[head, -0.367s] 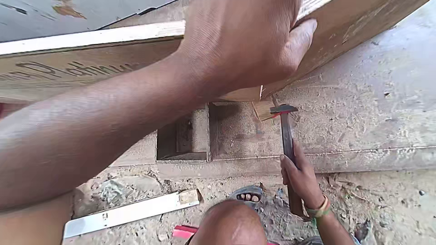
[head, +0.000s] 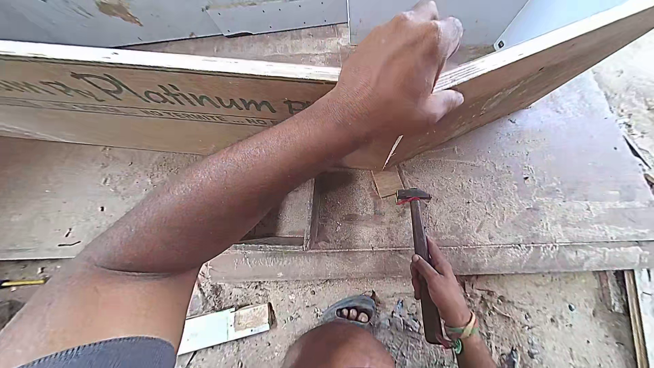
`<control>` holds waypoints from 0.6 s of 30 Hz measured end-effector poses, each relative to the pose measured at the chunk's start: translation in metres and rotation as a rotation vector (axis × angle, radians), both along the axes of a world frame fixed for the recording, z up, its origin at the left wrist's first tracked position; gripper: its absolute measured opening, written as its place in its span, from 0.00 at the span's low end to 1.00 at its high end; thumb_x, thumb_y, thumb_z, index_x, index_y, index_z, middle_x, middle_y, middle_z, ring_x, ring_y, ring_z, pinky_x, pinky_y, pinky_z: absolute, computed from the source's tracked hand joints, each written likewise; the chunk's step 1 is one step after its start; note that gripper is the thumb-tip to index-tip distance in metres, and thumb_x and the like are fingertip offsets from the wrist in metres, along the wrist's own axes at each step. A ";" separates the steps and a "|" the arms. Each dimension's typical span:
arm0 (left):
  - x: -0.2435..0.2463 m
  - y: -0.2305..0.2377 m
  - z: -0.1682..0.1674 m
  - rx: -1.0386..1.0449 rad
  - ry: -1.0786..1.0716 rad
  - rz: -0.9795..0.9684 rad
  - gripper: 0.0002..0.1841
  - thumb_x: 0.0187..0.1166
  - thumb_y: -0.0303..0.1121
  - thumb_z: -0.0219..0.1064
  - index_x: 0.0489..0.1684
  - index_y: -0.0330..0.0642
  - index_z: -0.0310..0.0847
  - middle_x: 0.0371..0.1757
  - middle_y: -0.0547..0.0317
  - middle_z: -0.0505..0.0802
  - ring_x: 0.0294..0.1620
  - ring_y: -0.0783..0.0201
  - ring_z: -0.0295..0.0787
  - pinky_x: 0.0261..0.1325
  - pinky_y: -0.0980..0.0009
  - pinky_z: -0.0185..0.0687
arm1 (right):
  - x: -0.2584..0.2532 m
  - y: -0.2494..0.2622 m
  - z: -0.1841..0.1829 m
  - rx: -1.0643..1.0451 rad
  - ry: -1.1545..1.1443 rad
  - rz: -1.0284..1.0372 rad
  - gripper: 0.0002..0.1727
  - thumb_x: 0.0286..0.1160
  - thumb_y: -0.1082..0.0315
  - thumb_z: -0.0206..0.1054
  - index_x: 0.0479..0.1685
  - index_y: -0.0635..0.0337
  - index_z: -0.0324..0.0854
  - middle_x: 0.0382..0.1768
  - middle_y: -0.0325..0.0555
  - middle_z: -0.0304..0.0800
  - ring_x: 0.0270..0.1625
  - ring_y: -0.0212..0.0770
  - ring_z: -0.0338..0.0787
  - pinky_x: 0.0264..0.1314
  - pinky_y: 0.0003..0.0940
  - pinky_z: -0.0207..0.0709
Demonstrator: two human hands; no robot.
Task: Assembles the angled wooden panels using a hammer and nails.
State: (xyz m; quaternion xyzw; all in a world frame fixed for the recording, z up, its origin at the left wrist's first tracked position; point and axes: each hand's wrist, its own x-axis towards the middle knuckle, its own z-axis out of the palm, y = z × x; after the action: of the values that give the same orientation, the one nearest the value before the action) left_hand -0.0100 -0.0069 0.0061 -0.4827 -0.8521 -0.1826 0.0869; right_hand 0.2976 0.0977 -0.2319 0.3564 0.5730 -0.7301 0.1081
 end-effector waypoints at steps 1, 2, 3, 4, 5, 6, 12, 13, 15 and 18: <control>0.000 -0.002 0.005 -0.006 -0.071 -0.017 0.28 0.73 0.60 0.68 0.58 0.47 0.87 0.53 0.56 0.88 0.48 0.61 0.86 0.48 0.59 0.81 | 0.001 0.002 -0.003 0.007 -0.003 0.006 0.40 0.81 0.69 0.58 0.94 0.55 0.47 0.21 0.47 0.79 0.14 0.41 0.80 0.13 0.37 0.80; 0.000 -0.006 0.010 0.012 -0.148 -0.033 0.28 0.73 0.62 0.69 0.57 0.49 0.88 0.52 0.61 0.90 0.47 0.66 0.86 0.49 0.63 0.81 | 0.002 0.003 -0.008 0.021 -0.002 0.014 0.39 0.81 0.69 0.59 0.94 0.55 0.48 0.21 0.47 0.79 0.14 0.42 0.80 0.14 0.38 0.81; 0.000 -0.011 0.014 0.048 -0.219 -0.050 0.28 0.72 0.64 0.69 0.55 0.51 0.89 0.48 0.65 0.92 0.44 0.72 0.89 0.46 0.69 0.85 | 0.004 0.004 -0.015 0.044 -0.006 0.026 0.38 0.81 0.68 0.59 0.93 0.56 0.51 0.22 0.48 0.80 0.14 0.42 0.81 0.14 0.38 0.81; 0.000 -0.016 0.017 0.081 -0.269 -0.055 0.28 0.71 0.66 0.70 0.52 0.52 0.89 0.44 0.69 0.94 0.42 0.75 0.91 0.45 0.72 0.89 | 0.007 0.004 -0.022 0.074 -0.014 0.033 0.37 0.80 0.68 0.60 0.91 0.55 0.53 0.22 0.49 0.81 0.14 0.42 0.80 0.15 0.39 0.81; 0.001 -0.022 0.017 0.099 -0.272 -0.054 0.29 0.70 0.67 0.69 0.52 0.52 0.90 0.43 0.69 0.94 0.42 0.75 0.92 0.46 0.71 0.90 | 0.009 0.003 -0.028 0.101 -0.020 0.038 0.37 0.79 0.68 0.61 0.90 0.55 0.54 0.22 0.49 0.81 0.14 0.43 0.80 0.15 0.39 0.81; 0.002 -0.029 0.014 0.102 -0.243 -0.049 0.31 0.69 0.68 0.68 0.54 0.51 0.90 0.46 0.66 0.94 0.45 0.73 0.91 0.48 0.67 0.88 | 0.012 0.002 -0.032 0.120 -0.018 0.035 0.38 0.77 0.67 0.62 0.90 0.54 0.54 0.22 0.49 0.80 0.13 0.42 0.80 0.15 0.39 0.80; 0.015 -0.044 -0.012 0.166 0.004 -0.015 0.24 0.72 0.57 0.73 0.55 0.49 0.92 0.50 0.60 0.90 0.53 0.65 0.87 0.54 0.65 0.81 | 0.014 0.001 -0.037 0.096 0.002 0.008 0.39 0.77 0.69 0.63 0.90 0.54 0.54 0.20 0.48 0.80 0.14 0.42 0.81 0.14 0.38 0.80; 0.018 -0.044 -0.012 0.187 0.007 0.001 0.23 0.72 0.55 0.73 0.54 0.49 0.92 0.49 0.60 0.90 0.51 0.66 0.86 0.53 0.67 0.81 | 0.013 0.002 -0.036 0.071 0.004 -0.005 0.39 0.77 0.69 0.63 0.91 0.54 0.54 0.20 0.49 0.81 0.14 0.42 0.81 0.14 0.38 0.80; 0.022 -0.042 -0.013 0.217 0.021 0.031 0.19 0.73 0.52 0.74 0.52 0.49 0.93 0.45 0.61 0.90 0.46 0.67 0.86 0.50 0.68 0.80 | 0.013 0.004 -0.035 0.026 0.012 -0.028 0.38 0.78 0.71 0.63 0.90 0.55 0.54 0.21 0.49 0.81 0.15 0.42 0.81 0.14 0.37 0.80; 0.021 -0.037 -0.016 0.263 0.043 0.050 0.14 0.75 0.46 0.74 0.47 0.48 0.95 0.41 0.61 0.89 0.42 0.68 0.85 0.46 0.70 0.79 | 0.013 0.006 -0.035 -0.007 0.021 -0.043 0.38 0.77 0.71 0.63 0.90 0.54 0.55 0.22 0.51 0.82 0.15 0.43 0.82 0.15 0.37 0.80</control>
State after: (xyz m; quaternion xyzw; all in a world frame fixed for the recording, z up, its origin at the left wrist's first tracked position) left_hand 0.0113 -0.0440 -0.0095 -0.4493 -0.8306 -0.2801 0.1724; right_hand 0.3105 0.1038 -0.2668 0.3606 0.5637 -0.7379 0.0879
